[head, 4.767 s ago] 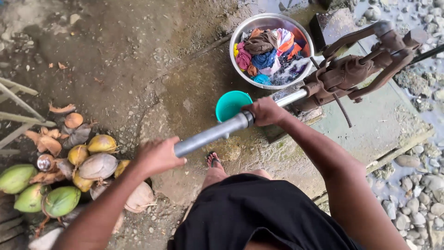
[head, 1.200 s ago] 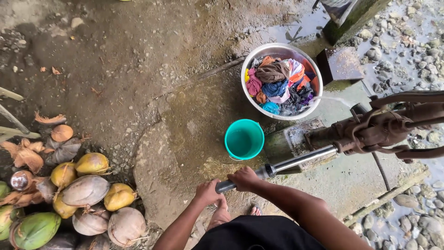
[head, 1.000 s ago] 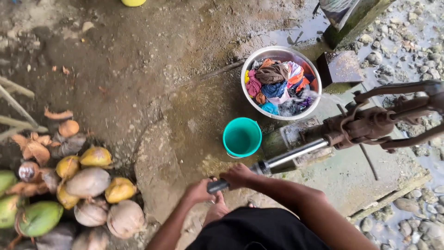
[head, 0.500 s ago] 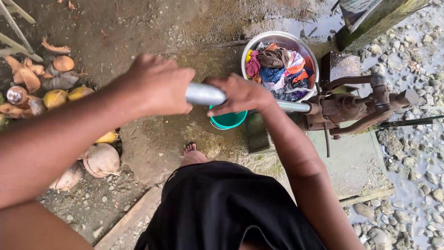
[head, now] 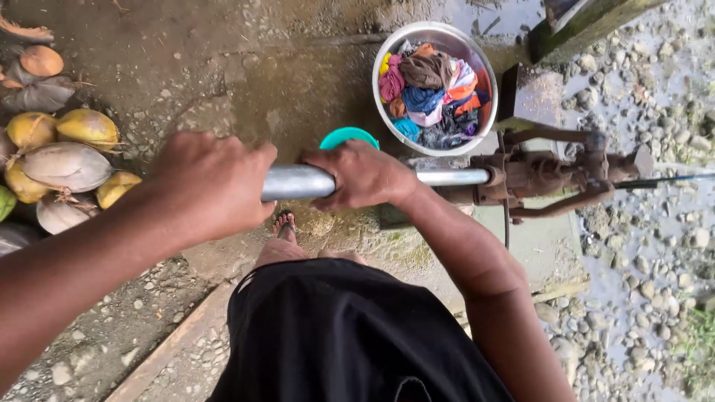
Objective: Operating a manual hand pump to fill a bucket with water in an outdoor setting.
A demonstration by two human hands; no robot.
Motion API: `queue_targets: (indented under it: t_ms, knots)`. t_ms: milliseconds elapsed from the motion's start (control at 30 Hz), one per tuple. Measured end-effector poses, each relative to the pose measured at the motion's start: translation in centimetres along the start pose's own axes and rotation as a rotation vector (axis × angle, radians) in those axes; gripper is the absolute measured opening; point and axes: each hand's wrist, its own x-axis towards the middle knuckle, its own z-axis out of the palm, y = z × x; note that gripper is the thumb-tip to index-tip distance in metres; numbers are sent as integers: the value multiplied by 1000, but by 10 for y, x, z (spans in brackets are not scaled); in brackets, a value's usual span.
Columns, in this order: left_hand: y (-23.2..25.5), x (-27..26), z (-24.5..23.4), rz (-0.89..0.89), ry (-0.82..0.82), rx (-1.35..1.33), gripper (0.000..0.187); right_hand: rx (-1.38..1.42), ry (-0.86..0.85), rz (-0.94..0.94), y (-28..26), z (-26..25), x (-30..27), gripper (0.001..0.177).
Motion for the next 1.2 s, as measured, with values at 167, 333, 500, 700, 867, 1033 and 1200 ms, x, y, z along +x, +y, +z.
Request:
queue_targets:
  t_ms: [167, 333, 500, 700, 867, 1033, 1200]
  knots:
    - [-27, 22, 45, 37, 42, -30, 29, -73, -125, 147, 1, 15, 21, 61]
    - [-61, 58, 129, -4, 19, -58, 36, -246, -262, 239, 36, 68, 48, 64]
    - [-90, 100, 223, 67, 10, -322, 47, -350, -335, 266, 84, 130, 68, 57]
    - [-98, 151, 333, 193, 120, -397, 51, -343, -408, 324, 146, 201, 71, 55]
    - [-91, 203, 425, 251, 224, -428, 38, -377, -458, 396, 192, 245, 67, 53]
    - [-83, 224, 457, 286, 229, -539, 31, -391, -511, 445, 215, 261, 66, 53]
    - [-76, 217, 448, 125, 22, -602, 33, -190, -491, 484, 210, 250, 61, 55]
